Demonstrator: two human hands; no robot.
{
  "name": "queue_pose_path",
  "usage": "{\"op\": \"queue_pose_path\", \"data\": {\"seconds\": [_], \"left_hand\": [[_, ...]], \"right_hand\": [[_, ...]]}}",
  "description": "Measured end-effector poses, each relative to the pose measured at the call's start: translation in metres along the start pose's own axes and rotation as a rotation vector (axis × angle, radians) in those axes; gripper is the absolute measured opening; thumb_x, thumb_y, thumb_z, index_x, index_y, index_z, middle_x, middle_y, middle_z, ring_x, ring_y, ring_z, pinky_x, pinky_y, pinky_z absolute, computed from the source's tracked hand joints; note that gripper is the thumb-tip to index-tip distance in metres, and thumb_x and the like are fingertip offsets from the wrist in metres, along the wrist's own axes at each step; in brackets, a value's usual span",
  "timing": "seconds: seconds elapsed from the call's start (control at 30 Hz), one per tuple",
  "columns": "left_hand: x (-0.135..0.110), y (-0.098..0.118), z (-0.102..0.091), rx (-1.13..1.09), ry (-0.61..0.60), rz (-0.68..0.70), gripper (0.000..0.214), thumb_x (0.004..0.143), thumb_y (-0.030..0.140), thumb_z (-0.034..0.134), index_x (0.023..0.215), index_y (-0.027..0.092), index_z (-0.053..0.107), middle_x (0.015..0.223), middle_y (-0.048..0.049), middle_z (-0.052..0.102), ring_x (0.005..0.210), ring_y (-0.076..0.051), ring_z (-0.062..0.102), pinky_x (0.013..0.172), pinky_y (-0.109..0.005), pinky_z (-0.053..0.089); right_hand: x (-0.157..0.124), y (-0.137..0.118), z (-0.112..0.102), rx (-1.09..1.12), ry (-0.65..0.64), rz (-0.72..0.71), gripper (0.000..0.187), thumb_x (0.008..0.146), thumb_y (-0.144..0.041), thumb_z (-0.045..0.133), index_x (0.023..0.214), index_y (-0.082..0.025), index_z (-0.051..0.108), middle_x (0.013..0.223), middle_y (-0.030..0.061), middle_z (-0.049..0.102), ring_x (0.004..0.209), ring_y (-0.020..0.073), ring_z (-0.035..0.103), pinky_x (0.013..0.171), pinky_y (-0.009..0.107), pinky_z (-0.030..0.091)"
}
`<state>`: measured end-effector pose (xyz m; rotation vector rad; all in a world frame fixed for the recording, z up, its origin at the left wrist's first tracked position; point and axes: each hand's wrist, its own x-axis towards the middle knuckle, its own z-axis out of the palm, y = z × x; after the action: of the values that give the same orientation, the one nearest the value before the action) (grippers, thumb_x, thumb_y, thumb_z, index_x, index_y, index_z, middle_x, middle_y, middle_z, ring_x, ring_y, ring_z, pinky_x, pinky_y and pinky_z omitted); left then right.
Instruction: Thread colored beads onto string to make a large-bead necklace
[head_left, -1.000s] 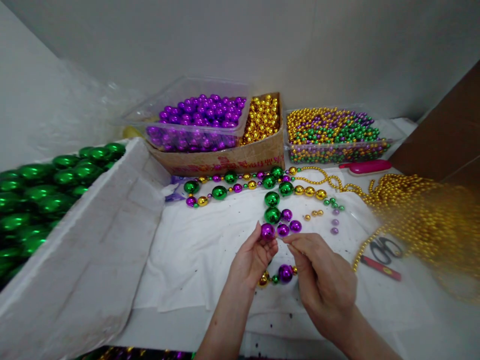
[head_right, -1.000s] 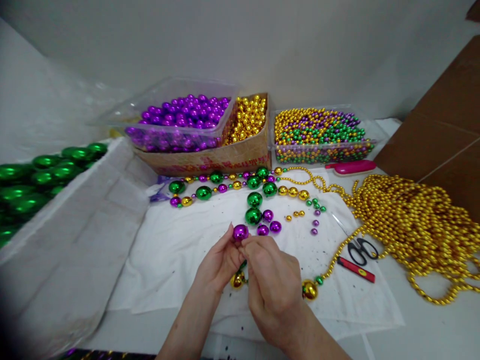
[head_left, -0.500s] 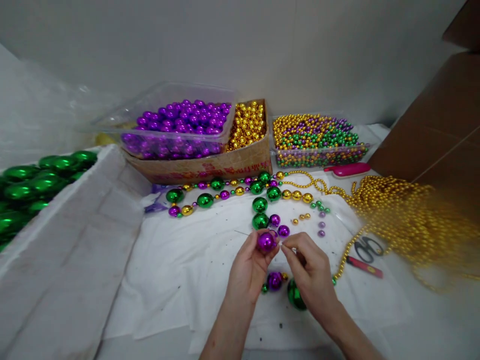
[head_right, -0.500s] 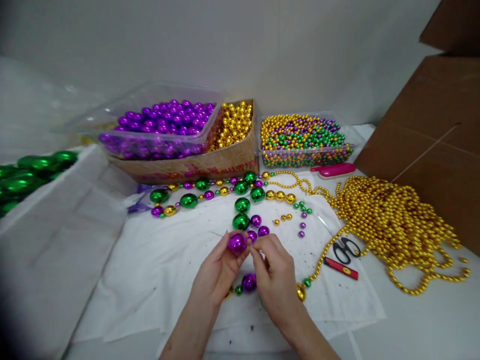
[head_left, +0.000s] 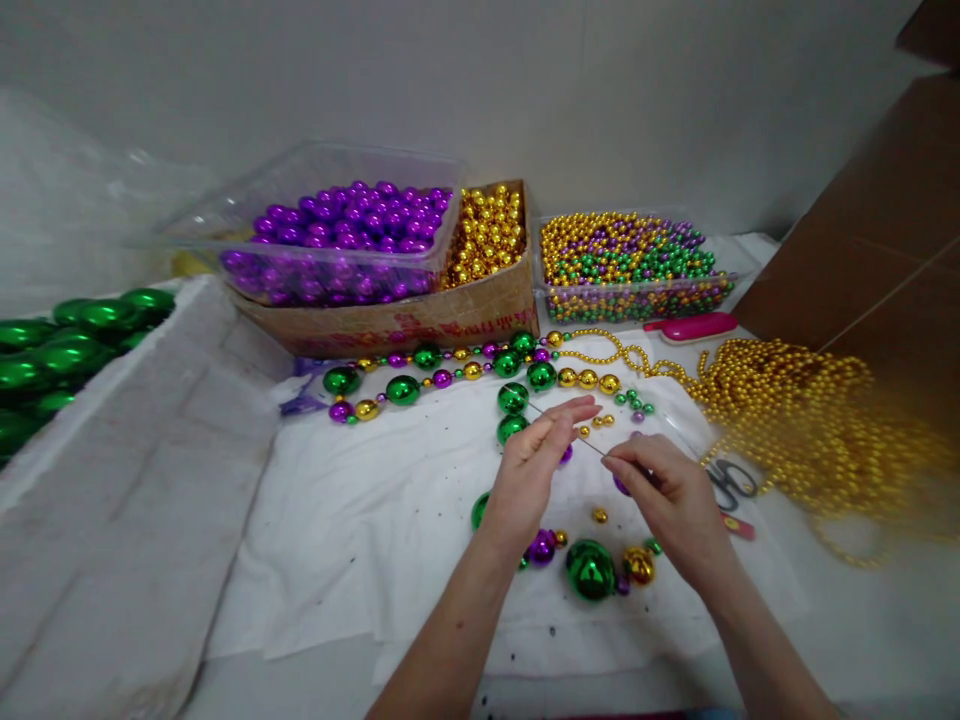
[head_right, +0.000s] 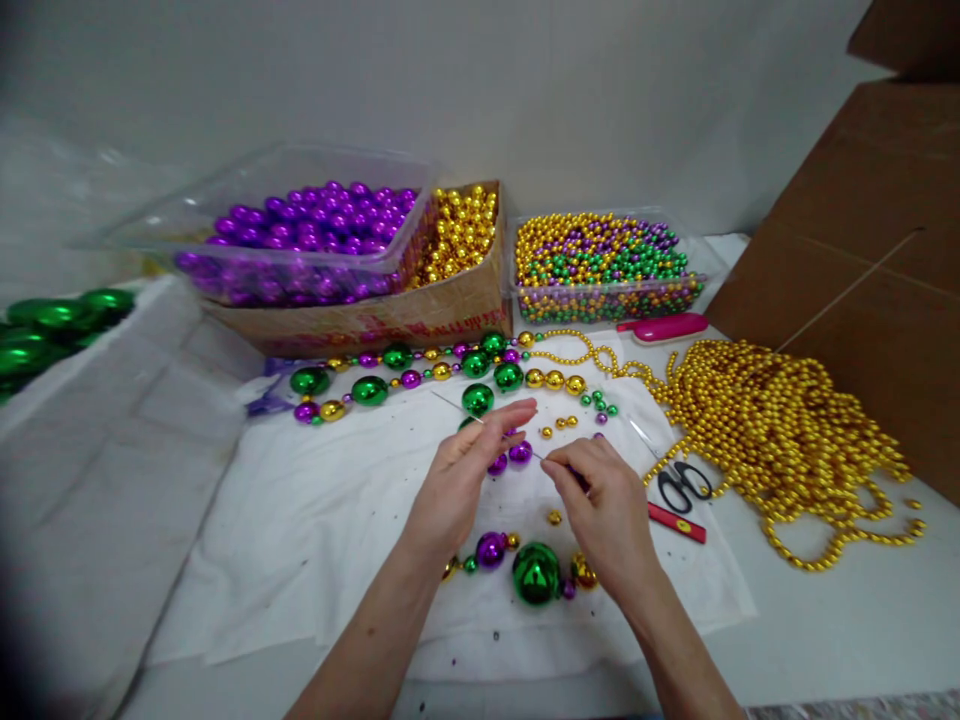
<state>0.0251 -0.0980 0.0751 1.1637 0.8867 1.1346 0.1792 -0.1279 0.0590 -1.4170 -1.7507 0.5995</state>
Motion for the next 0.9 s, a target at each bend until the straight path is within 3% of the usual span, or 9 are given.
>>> {"op": "queue_pose_path", "data": {"seconds": [0.1,0.27,0.43,0.5,0.57,0.67,0.8,0.9], "left_hand": [[0.0,0.0,-0.001,0.03,-0.033,-0.025,0.026,0.089,0.029,0.051,0.102,0.022,0.072,0.123,-0.0062,0.062,0.117,-0.023,0.052,0.095,-0.031,0.041],[0.003,0.002,0.003,0.002,-0.059,-0.037,0.029,0.091,0.031,0.046,0.104,0.02,0.071,0.122,-0.0073,0.062,0.11,-0.022,0.055,0.086,-0.029,0.045],[0.01,0.019,0.009,-0.043,-0.133,-0.016,0.029,0.091,0.03,0.048,0.105,0.017,0.07,0.118,-0.0097,0.063,0.104,-0.022,0.059,0.083,-0.029,0.047],[0.011,0.027,0.009,-0.07,-0.124,-0.007,0.027,0.089,0.028,0.051,0.103,0.016,0.071,0.118,-0.0107,0.063,0.102,-0.022,0.059,0.082,-0.028,0.047],[0.012,0.031,0.01,-0.101,-0.086,-0.01,0.024,0.087,0.026,0.054,0.099,0.014,0.072,0.116,-0.0112,0.064,0.101,-0.022,0.059,0.081,-0.026,0.046],[0.014,0.027,0.01,-0.129,-0.073,-0.03,0.024,0.087,0.026,0.055,0.097,0.014,0.073,0.111,-0.0116,0.066,0.097,-0.021,0.06,0.079,-0.026,0.047],[0.017,0.007,0.017,-0.172,-0.134,-0.092,0.03,0.09,0.032,0.048,0.098,0.014,0.071,0.108,-0.0123,0.067,0.094,-0.021,0.061,0.08,-0.03,0.049],[0.019,-0.008,0.022,-0.247,-0.162,-0.162,0.033,0.091,0.036,0.047,0.098,0.013,0.07,0.106,-0.0135,0.067,0.091,-0.021,0.061,0.079,-0.031,0.049]], "right_hand": [[-0.002,0.008,-0.009,-0.035,0.029,-0.045,0.013,0.086,-0.026,0.058,0.077,-0.021,0.066,0.096,0.0054,0.066,0.097,0.0232,0.055,0.083,0.039,0.042],[-0.008,0.01,-0.022,0.19,-0.015,0.161,0.018,0.089,-0.032,0.054,0.083,-0.02,0.065,0.084,0.0033,0.066,0.075,0.0178,0.06,0.063,0.029,0.045],[-0.007,0.007,-0.019,0.343,-0.139,0.196,0.019,0.09,-0.032,0.051,0.096,-0.02,0.064,0.088,0.0036,0.067,0.079,0.0168,0.062,0.068,0.029,0.048],[-0.006,0.009,-0.016,0.41,-0.123,0.212,0.018,0.088,-0.031,0.053,0.09,-0.019,0.066,0.082,0.0032,0.067,0.075,0.0162,0.061,0.065,0.028,0.048],[-0.005,0.013,-0.014,0.486,-0.074,0.263,0.017,0.085,-0.032,0.058,0.083,-0.018,0.067,0.071,0.0024,0.066,0.063,0.014,0.058,0.055,0.024,0.044],[-0.005,0.019,-0.015,0.734,0.052,0.395,0.02,0.078,-0.035,0.066,0.083,-0.016,0.067,0.062,0.0016,0.063,0.046,0.0088,0.047,0.038,0.019,0.028],[-0.009,0.022,-0.019,0.92,0.257,0.493,0.021,0.072,-0.034,0.072,0.081,-0.016,0.067,0.057,-0.0008,0.059,0.037,0.0028,0.027,0.035,0.017,0.012],[-0.013,0.024,-0.021,0.954,0.346,0.536,0.021,0.071,-0.032,0.074,0.083,-0.016,0.068,0.053,-0.003,0.055,0.038,0.0026,0.025,0.035,0.017,0.01]]}}
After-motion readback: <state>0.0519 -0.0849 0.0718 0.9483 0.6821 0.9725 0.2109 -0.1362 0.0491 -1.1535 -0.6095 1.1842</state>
